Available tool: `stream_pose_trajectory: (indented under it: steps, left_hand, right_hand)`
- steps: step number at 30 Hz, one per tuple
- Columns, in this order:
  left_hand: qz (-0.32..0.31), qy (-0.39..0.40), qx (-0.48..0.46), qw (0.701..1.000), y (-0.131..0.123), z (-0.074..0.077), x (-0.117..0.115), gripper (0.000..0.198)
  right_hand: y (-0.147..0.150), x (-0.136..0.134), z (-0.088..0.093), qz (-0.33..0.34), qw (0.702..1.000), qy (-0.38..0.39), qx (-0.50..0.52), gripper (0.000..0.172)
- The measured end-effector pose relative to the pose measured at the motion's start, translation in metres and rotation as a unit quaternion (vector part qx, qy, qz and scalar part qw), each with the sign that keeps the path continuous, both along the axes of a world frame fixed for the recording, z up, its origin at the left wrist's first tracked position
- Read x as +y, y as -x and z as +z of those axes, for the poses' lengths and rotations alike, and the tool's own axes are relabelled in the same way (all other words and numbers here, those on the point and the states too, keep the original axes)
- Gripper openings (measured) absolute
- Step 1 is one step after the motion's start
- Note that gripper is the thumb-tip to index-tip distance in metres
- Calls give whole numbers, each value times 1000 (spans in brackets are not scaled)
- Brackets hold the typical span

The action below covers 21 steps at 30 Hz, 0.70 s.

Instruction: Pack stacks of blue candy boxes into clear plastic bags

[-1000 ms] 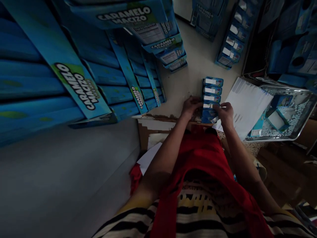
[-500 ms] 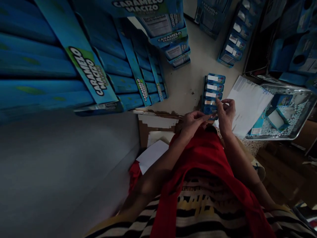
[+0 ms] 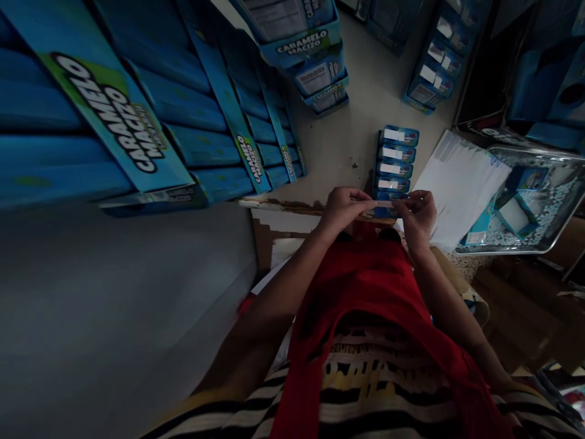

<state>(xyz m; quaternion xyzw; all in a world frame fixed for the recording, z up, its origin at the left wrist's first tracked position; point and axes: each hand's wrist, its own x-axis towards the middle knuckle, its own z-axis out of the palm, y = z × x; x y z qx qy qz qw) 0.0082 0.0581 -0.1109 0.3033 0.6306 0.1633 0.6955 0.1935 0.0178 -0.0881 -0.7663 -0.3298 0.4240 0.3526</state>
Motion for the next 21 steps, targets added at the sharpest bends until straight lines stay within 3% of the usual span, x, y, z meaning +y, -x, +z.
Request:
stream_pose_trajectory:
  steps: [3, 7, 15, 18, 21]
  left_hand:
    - [12, 46, -12, 999, -2, -1, 5, 16]
    - [12, 48, -1, 999, -3, -1, 10, 12]
    - [1, 42, 0, 999, -5, -11, 13, 15]
    - [8, 63, -24, 998, -3, -21, 13, 15]
    - [17, 118, -67, 991, -3, -40, 12, 18]
  right_hand:
    - [1, 1, -11, 2, 999, -20, -40, 36]
    - [2, 0, -20, 11, 998, -34, -60, 33]
    - [7, 1, -21, 30, 995, -19, -98, 27]
    - [5, 3, -17, 61, 984, 9, -169, 26]
    - [-4, 6, -15, 71, 962, 39, -261, 35]
